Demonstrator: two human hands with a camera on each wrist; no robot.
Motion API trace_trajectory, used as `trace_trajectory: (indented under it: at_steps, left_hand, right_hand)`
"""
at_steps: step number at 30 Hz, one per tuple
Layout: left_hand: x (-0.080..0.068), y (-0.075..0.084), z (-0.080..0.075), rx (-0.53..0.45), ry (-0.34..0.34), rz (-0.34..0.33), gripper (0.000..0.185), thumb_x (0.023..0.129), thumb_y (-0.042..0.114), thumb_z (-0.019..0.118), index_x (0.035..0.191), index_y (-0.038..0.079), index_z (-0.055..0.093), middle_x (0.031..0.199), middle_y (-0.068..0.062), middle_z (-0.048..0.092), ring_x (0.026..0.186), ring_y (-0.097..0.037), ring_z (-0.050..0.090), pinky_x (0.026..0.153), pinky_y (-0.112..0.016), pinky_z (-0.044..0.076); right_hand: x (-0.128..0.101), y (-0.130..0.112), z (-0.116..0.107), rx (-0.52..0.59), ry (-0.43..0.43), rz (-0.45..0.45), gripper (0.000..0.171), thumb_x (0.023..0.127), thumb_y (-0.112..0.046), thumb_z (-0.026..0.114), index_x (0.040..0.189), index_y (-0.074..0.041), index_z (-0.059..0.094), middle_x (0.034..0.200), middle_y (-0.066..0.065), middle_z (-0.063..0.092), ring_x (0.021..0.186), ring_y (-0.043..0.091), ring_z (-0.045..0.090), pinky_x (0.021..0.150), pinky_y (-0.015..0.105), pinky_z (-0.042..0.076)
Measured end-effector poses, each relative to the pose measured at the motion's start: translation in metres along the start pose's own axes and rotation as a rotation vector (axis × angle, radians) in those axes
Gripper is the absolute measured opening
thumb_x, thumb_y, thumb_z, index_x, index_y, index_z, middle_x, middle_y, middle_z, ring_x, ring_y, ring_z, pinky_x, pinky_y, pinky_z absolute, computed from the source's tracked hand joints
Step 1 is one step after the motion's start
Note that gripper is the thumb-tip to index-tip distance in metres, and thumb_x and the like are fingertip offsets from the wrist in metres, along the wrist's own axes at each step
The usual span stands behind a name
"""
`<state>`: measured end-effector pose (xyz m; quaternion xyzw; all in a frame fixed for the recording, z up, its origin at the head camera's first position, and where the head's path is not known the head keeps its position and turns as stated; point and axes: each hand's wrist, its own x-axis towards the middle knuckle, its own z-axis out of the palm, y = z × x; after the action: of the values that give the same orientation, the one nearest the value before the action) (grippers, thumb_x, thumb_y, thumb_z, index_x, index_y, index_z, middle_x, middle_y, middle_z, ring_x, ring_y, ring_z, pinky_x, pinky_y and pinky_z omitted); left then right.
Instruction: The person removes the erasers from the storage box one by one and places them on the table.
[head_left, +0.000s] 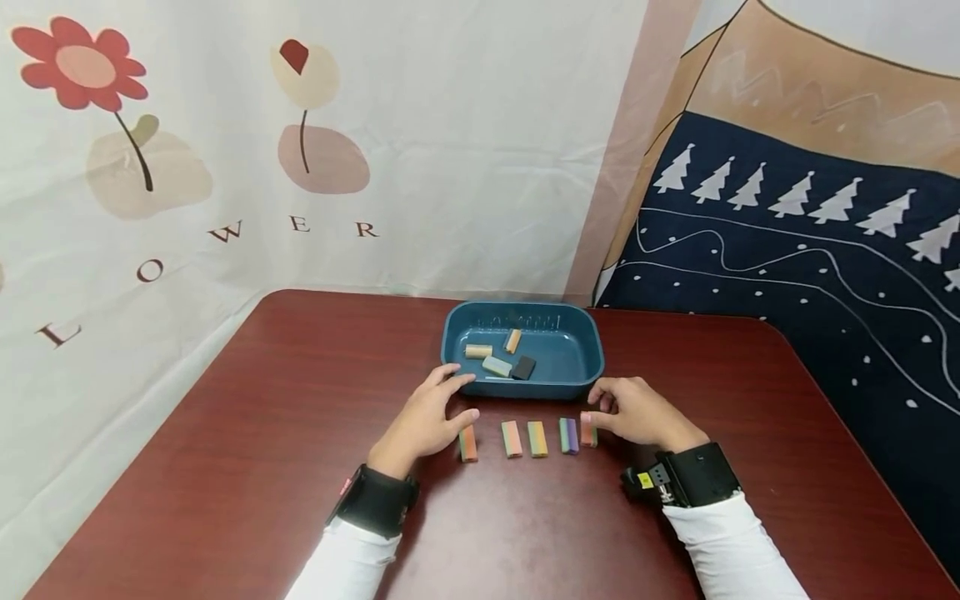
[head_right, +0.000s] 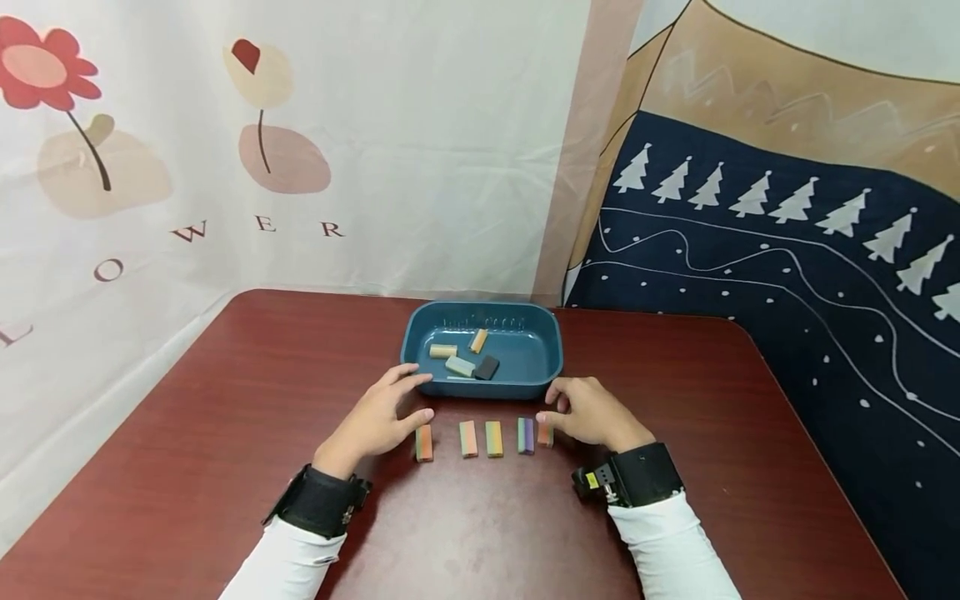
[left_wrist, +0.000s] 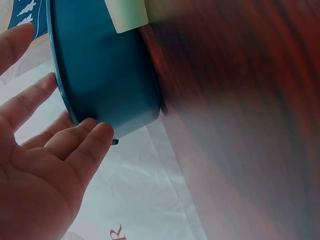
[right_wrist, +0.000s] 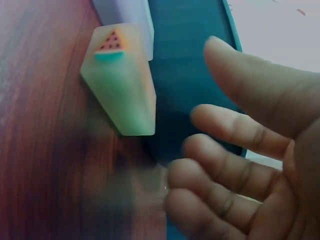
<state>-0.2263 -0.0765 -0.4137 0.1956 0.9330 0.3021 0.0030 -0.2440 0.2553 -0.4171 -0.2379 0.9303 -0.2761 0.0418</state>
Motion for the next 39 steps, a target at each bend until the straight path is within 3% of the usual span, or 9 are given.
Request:
trace_trajectory:
  at_steps: [7, 17, 22, 28, 39]
  left_hand:
    - [0.009, 0.005, -0.001, -0.001, -0.003, 0.028, 0.056, 0.092, 0.03, 0.068, 0.142, 0.012, 0.05, 0.151, -0.013, 0.034, 0.133, -0.035, 0.04, 0.102, -0.053, 0.039]
    - [0.002, 0.001, 0.002, -0.003, -0.019, -0.002, 0.056, 0.092, 0.029, 0.068, 0.142, 0.011, 0.051, 0.151, -0.012, 0.035, 0.133, -0.036, 0.039, 0.102, -0.053, 0.039]
    - [0.0, -0.001, 0.002, -0.004, -0.014, -0.018, 0.056, 0.092, 0.029, 0.069, 0.142, 0.013, 0.051, 0.151, -0.011, 0.035, 0.134, -0.035, 0.038, 0.102, -0.053, 0.039]
    - [0.0, -0.001, 0.001, -0.021, -0.005, -0.008, 0.056, 0.092, 0.028, 0.069, 0.142, 0.011, 0.051, 0.151, -0.013, 0.035, 0.134, -0.036, 0.038, 0.103, -0.053, 0.038]
    - [-0.002, 0.002, -0.002, -0.014, -0.008, 0.001, 0.054, 0.093, 0.027, 0.067, 0.142, 0.011, 0.052, 0.15, -0.013, 0.036, 0.134, -0.037, 0.038, 0.103, -0.055, 0.037]
  right_hand:
    - [0.003, -0.004, -0.013, 0.021, 0.205, -0.057, 0.01, 0.087, -0.014, 0.074, 0.088, -0.012, 0.064, 0.073, -0.005, 0.055, 0.065, 0.013, 0.052, 0.054, 0.026, 0.045]
    - [0.022, -0.015, -0.013, 0.021, 0.331, -0.115, 0.012, 0.087, -0.011, 0.073, 0.095, -0.006, 0.065, 0.079, 0.002, 0.055, 0.071, 0.016, 0.052, 0.06, 0.03, 0.047]
    - [0.042, -0.021, -0.019, -0.015, 0.315, -0.141, 0.02, 0.088, -0.011, 0.071, 0.105, -0.003, 0.064, 0.091, 0.01, 0.061, 0.08, 0.021, 0.056, 0.066, 0.036, 0.05]
    - [0.064, -0.027, -0.032, -0.041, 0.231, -0.141, 0.026, 0.089, -0.011, 0.071, 0.111, -0.002, 0.062, 0.098, 0.011, 0.062, 0.087, 0.024, 0.058, 0.072, 0.039, 0.051]
    - [0.111, -0.042, -0.043, -0.102, 0.074, -0.118, 0.028, 0.091, -0.014, 0.068, 0.115, -0.003, 0.061, 0.101, 0.013, 0.059, 0.078, 0.023, 0.056, 0.076, 0.04, 0.048]
